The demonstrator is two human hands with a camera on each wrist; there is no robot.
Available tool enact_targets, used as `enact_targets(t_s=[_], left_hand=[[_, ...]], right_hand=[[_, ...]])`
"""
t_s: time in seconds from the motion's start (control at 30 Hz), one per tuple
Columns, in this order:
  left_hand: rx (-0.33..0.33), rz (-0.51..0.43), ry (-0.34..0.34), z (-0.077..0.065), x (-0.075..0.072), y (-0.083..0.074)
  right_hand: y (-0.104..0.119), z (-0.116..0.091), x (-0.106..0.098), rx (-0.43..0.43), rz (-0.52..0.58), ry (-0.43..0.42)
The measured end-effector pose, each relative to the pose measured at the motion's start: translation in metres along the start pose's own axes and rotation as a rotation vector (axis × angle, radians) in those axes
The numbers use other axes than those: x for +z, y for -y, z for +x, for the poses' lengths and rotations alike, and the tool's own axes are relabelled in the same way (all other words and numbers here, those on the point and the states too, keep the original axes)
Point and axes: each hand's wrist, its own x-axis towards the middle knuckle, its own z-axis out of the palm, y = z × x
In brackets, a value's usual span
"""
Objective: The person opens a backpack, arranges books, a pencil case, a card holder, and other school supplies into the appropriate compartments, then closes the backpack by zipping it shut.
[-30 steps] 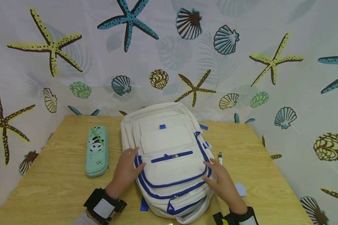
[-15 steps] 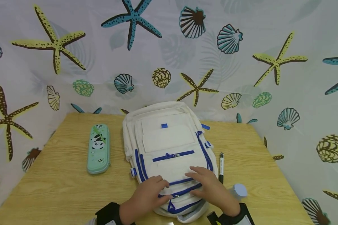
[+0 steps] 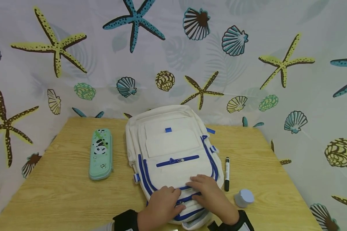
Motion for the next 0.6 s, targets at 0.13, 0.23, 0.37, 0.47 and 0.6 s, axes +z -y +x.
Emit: enact_targets(t_s=[0.13, 0.23, 0.37, 0.47, 0.6], left_hand=[[0.027, -0.048, 0.019, 0.000, 0.000, 0.002], [0.058, -0.073, 0.032, -0.003, 0.000, 0.005], [0.094, -0.115, 0.044, -0.008, -0.001, 0.012], [0.110, -0.155, 0.057, -0.011, -0.002, 0.015], [0.116, -0.169, 0.079, -0.015, -0.003, 0.018]], right_hand=[[0.001, 0.001, 0.003, 0.010, -0.032, -0.042], [0.002, 0.002, 0.004, -0.003, -0.035, -0.073], [0.000, 0.004, 0.006, -0.054, -0.029, -0.144], [-0.002, 0.005, 0.008, -0.094, -0.024, -0.187], [-0.003, 0.007, 0.009, -0.130, -0.022, -0.188]])
